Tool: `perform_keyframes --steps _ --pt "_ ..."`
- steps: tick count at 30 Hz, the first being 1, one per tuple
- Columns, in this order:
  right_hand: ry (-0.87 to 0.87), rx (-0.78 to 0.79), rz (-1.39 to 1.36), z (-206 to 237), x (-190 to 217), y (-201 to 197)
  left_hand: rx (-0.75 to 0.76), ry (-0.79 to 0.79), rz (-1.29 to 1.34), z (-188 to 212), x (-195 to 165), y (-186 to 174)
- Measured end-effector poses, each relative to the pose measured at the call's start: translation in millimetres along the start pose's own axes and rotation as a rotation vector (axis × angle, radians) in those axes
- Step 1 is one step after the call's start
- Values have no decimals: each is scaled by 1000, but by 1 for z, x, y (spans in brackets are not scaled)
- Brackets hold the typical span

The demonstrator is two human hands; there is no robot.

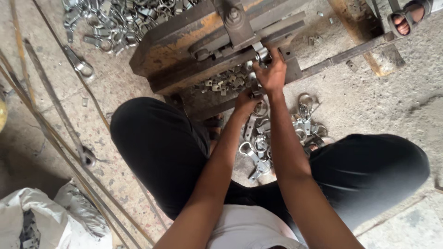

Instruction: The person sits on the floor and operates a manual metal press machine. They repeatedly pick up metal rings, place them into the press, and pull a lever to process the items, then remove the finished pieces.

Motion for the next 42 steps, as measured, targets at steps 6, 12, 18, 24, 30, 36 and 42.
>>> perform_keyframes --steps 6,12,18,24,30,36,42 --pt "677 -451 -194 35 -112 -64 44 118 -9 4 -20 5" --pt "790 -1024 -768 31 -163 -155 131 240 -76 5 -40 17" --pt "85 -291 -267 -36 -56 -124 101 336 43 -11 -63 31" --pt "192 87 -240 21 -66 -20 30 396 192 -20 -71 42" --pt "400 40 -170 23 -107 -8 -18 269 458 -41 -61 55" --pt "577 121 -224 19 -109 2 -76 250 545 -42 -56 54" --pt "544 217 -205 8 -80 4 -135 263 485 -37 -49 47"
Point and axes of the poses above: each hand's wrist, its own z-axis away from the middle knuckle, its own y-axis out of the palm, x = y × z, the point moved 9 cm from there along -z, towards the middle knuckle, and after that the axes turned 14 degrees about -x, right-handed, at the moved point
